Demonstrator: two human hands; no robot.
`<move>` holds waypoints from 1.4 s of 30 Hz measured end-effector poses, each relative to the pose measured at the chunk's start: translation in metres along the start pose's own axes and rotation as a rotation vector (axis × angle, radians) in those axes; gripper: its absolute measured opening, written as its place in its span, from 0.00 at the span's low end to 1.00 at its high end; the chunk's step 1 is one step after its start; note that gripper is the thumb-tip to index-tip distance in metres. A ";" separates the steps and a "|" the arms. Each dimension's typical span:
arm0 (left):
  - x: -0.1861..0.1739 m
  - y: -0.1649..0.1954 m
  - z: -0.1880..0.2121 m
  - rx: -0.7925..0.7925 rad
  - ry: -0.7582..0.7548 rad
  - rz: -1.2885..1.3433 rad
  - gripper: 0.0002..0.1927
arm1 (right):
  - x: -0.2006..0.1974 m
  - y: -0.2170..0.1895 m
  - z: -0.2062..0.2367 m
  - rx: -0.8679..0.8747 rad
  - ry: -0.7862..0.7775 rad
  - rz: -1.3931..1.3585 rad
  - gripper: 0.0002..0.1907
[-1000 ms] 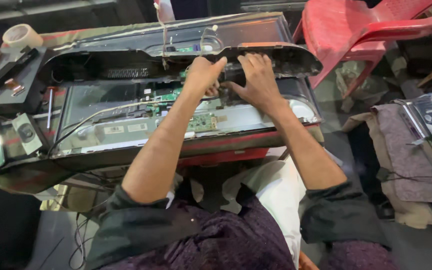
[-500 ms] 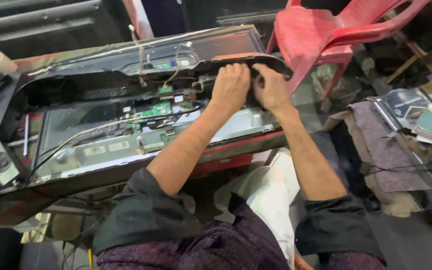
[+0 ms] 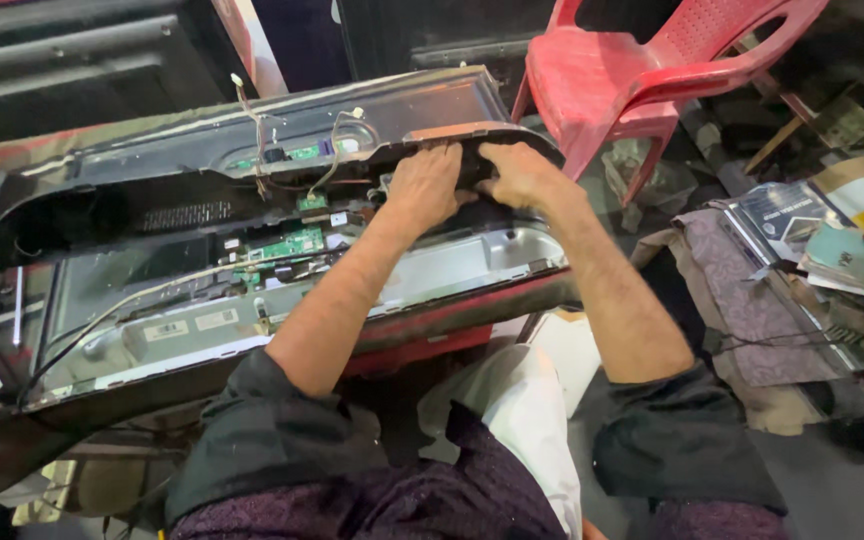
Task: The person disassembles a flat-screen television by removing the back cover and detaching internal components. They use a screwdriver to loosen screws and pry open the casing, then remove the front bezel and internal circuit boards.
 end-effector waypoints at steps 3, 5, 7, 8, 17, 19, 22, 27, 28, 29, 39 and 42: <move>0.001 -0.004 -0.001 0.020 -0.004 0.028 0.28 | 0.001 0.001 0.003 -0.042 0.003 -0.047 0.25; 0.001 -0.005 0.000 0.040 0.003 0.037 0.28 | 0.000 -0.003 0.005 -0.105 0.070 -0.050 0.26; 0.000 -0.006 -0.001 0.052 0.013 0.046 0.28 | 0.001 -0.003 0.006 -0.103 0.102 -0.045 0.27; 0.000 -0.007 -0.001 0.044 -0.003 0.048 0.28 | 0.003 -0.002 0.006 -0.071 0.098 -0.041 0.27; -0.005 0.002 0.006 0.049 0.020 -0.010 0.24 | -0.001 -0.015 0.013 -0.069 0.185 -0.048 0.22; -0.011 0.005 0.009 0.082 0.054 0.002 0.23 | -0.006 -0.019 0.016 -0.048 0.153 -0.070 0.22; -0.019 0.005 0.015 0.077 -0.014 0.021 0.26 | -0.017 -0.029 0.025 -0.086 0.219 -0.120 0.22; -0.052 0.008 0.040 0.236 0.044 0.103 0.42 | -0.025 -0.044 0.064 -0.281 0.580 -0.130 0.25; -0.059 0.008 0.048 0.262 0.060 0.127 0.44 | -0.023 -0.045 0.071 -0.299 0.615 -0.118 0.24; -0.063 0.002 0.055 0.209 -0.004 0.117 0.44 | -0.019 -0.045 0.078 -0.314 0.647 -0.109 0.23; -0.099 -0.020 0.102 0.150 0.016 0.053 0.20 | 0.006 -0.056 0.101 -0.334 0.703 -0.073 0.25; -0.104 -0.014 0.110 0.195 0.071 0.055 0.19 | 0.002 -0.059 0.104 -0.300 0.668 -0.117 0.27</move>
Point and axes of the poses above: each hand's wrist, its own z-axis away from the middle knuckle, its own x-axis out of the palm, y = z × x, the point moved 5 cm from there along -z, towards the middle knuckle, and after that the axes turned 10 degrees about z, right-handed, at the moved point
